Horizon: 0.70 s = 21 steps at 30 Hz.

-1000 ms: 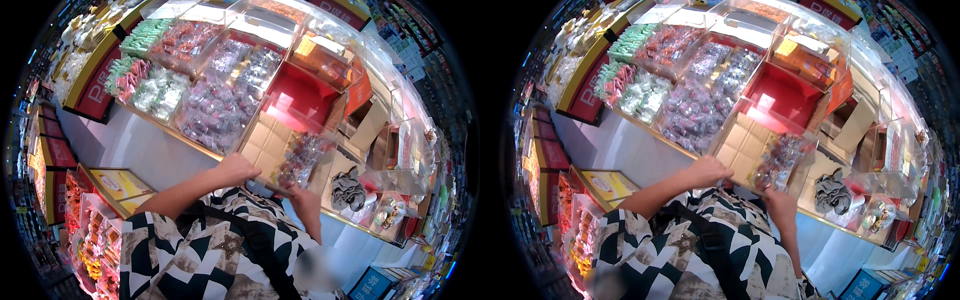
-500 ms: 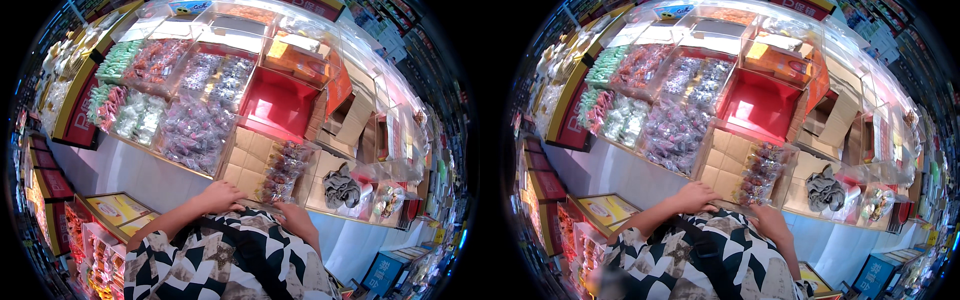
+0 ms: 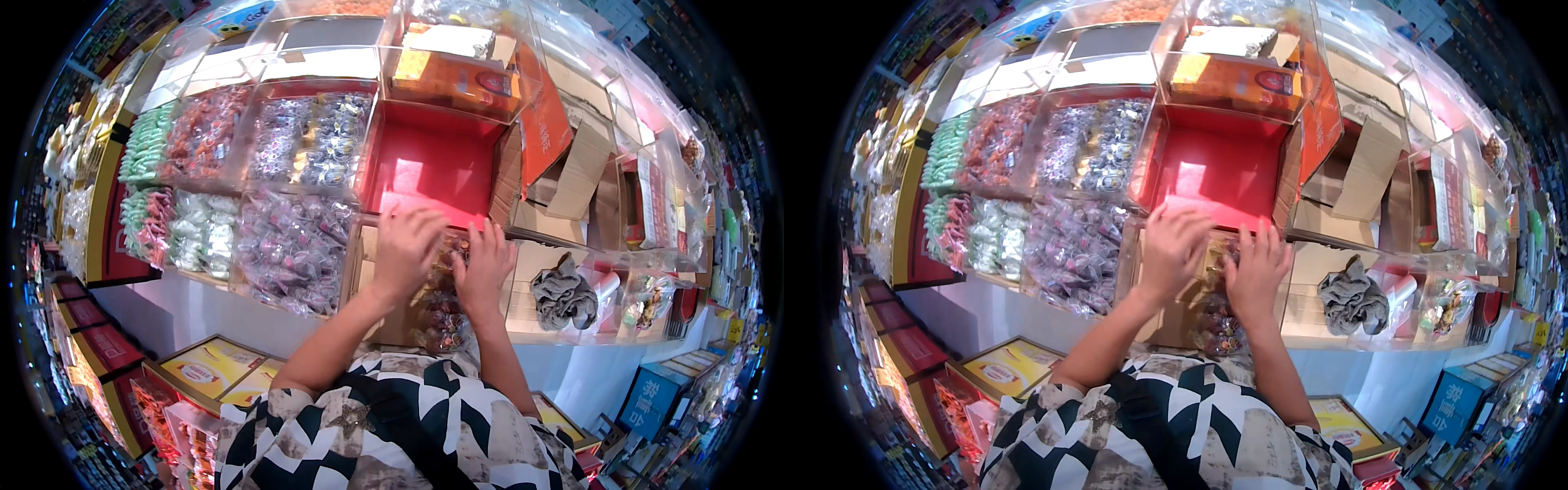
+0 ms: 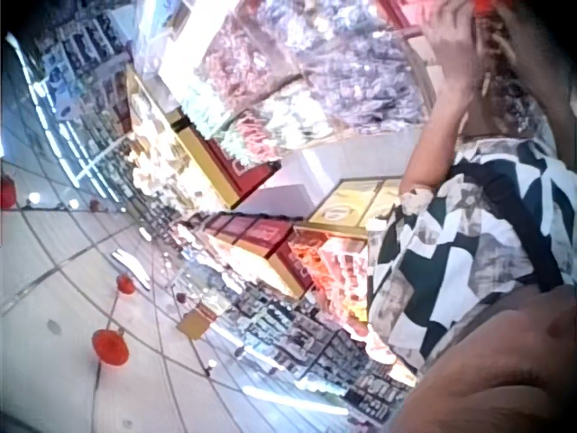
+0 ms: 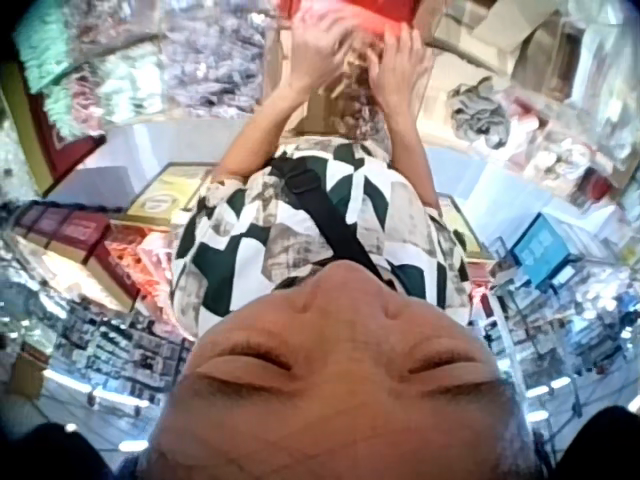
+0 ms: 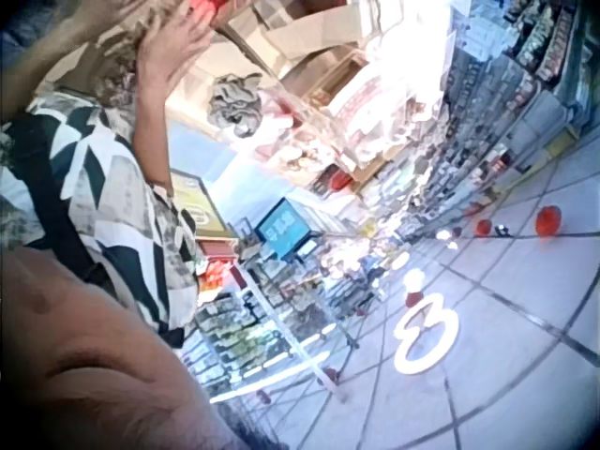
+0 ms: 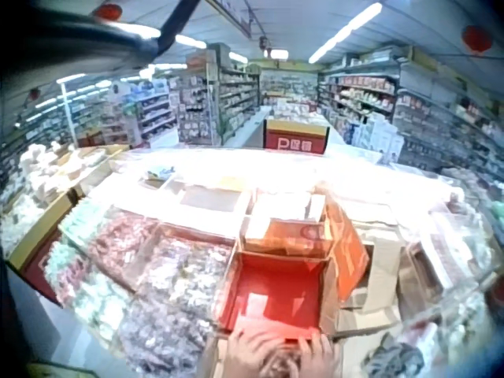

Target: The person wipes the interior of a red display bin with a cloth, then arranges various packaged snacks and candies into the bin. They handle multiple types of packaged goods, including green-wrapped items and red-wrapped items, placing them neatly into the display.

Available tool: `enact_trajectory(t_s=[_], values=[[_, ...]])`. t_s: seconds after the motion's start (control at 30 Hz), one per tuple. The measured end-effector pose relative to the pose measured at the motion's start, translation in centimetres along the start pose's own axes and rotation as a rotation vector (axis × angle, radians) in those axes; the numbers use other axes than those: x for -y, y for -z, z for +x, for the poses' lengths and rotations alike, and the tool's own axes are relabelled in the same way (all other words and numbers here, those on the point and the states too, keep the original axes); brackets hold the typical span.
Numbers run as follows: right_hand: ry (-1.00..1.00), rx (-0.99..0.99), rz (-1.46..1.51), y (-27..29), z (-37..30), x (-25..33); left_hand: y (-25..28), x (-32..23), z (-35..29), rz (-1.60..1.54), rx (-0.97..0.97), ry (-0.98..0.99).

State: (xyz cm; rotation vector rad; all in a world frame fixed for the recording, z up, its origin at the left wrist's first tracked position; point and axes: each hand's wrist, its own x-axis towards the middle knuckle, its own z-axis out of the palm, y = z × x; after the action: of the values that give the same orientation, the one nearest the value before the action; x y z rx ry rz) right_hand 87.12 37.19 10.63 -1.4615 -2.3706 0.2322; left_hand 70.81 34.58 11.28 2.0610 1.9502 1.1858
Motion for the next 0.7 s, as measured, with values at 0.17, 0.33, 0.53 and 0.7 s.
enact_trajectory(t_s=[0.17, 0.33, 0.53, 0.7], values=[[-0.006, 0.09, 0.03, -1.7, -0.1, -0.7, -2.2, -1.1, -0.4, -0.019, 0.314, 0.017], [0.04, 0.07, 0.189, -2.1, -0.2, -1.4, -1.9, -0.8, 0.2, -0.038, 0.466, 0.062], [0.028, 0.167, 0.251, -2.1, 0.3, -1.7, -1.9, -0.6, 0.7, -0.049, 0.571, 0.13], [0.018, 0.239, 0.211, -1.9, 0.7, -1.9, -2.0, -0.5, 1.0, -0.049, 0.595, 0.152]])
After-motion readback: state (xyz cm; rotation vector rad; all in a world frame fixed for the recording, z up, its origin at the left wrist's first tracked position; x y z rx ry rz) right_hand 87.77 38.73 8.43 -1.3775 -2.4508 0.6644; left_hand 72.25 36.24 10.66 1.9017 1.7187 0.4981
